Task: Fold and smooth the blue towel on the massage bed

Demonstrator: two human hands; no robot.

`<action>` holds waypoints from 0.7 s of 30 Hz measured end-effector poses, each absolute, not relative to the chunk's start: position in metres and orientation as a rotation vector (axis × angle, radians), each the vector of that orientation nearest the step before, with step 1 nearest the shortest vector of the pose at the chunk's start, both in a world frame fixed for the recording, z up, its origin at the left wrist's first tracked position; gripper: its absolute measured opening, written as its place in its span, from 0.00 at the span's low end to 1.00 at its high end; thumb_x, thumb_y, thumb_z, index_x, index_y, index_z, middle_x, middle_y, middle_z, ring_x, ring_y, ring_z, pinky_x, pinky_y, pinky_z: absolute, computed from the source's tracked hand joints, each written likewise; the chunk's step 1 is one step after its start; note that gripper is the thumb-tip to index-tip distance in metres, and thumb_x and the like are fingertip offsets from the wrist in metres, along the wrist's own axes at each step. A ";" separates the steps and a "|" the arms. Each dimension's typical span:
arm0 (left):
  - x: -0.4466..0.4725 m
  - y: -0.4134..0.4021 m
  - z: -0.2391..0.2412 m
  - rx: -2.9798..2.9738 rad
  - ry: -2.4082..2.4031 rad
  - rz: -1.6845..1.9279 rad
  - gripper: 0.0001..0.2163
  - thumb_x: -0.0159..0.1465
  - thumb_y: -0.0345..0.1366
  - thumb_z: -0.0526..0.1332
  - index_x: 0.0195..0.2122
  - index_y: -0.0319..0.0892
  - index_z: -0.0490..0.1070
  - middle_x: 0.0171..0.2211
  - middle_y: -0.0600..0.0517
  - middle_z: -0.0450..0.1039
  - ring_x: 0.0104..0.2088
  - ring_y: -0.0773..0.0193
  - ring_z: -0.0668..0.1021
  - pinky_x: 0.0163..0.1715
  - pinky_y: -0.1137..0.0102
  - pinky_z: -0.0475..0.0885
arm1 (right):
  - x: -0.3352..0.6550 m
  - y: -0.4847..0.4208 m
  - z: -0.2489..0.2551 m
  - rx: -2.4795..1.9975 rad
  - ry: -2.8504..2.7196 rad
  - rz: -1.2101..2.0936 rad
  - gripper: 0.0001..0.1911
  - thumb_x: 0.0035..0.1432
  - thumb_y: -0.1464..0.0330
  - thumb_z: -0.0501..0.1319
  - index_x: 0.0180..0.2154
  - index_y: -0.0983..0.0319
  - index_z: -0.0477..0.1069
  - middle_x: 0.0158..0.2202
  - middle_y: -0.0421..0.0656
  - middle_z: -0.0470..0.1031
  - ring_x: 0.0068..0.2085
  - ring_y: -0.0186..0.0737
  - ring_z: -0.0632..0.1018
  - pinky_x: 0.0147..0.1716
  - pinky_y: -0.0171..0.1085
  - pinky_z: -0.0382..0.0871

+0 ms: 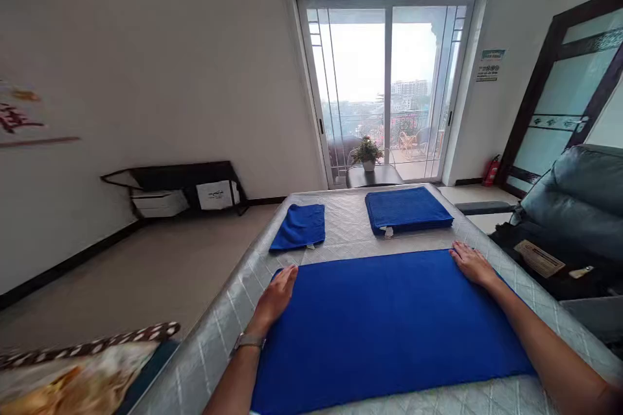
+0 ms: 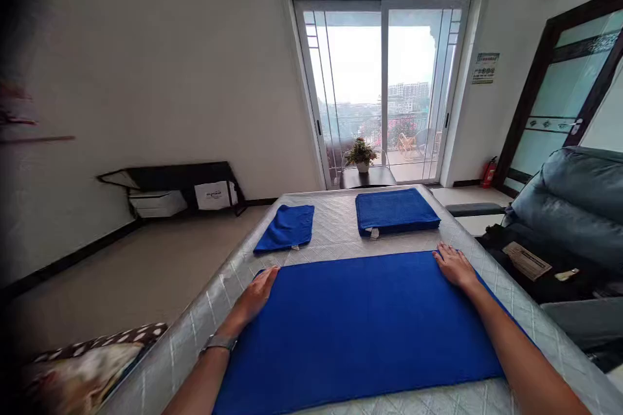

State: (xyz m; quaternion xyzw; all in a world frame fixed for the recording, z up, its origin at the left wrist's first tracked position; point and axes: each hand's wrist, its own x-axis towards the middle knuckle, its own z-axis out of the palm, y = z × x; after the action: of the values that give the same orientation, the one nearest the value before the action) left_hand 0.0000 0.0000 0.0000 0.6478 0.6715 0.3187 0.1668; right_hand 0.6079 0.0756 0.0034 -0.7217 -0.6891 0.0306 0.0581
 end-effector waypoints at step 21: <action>-0.012 0.002 0.011 1.543 1.808 1.242 0.33 0.73 0.56 0.37 0.54 0.44 0.77 0.54 0.48 0.79 0.61 0.55 0.75 0.63 0.61 0.65 | 0.676 0.115 -0.055 -1.936 -2.017 -0.018 0.47 0.64 0.45 0.33 0.70 0.70 0.56 0.71 0.57 0.56 0.72 0.48 0.53 0.65 0.50 0.46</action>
State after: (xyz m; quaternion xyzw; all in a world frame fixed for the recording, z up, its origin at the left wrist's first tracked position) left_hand -0.0123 0.0022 0.0107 0.5601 0.6565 0.4510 0.2279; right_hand 0.6762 0.1150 -0.0553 -0.6822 -0.7106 -0.0064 0.1721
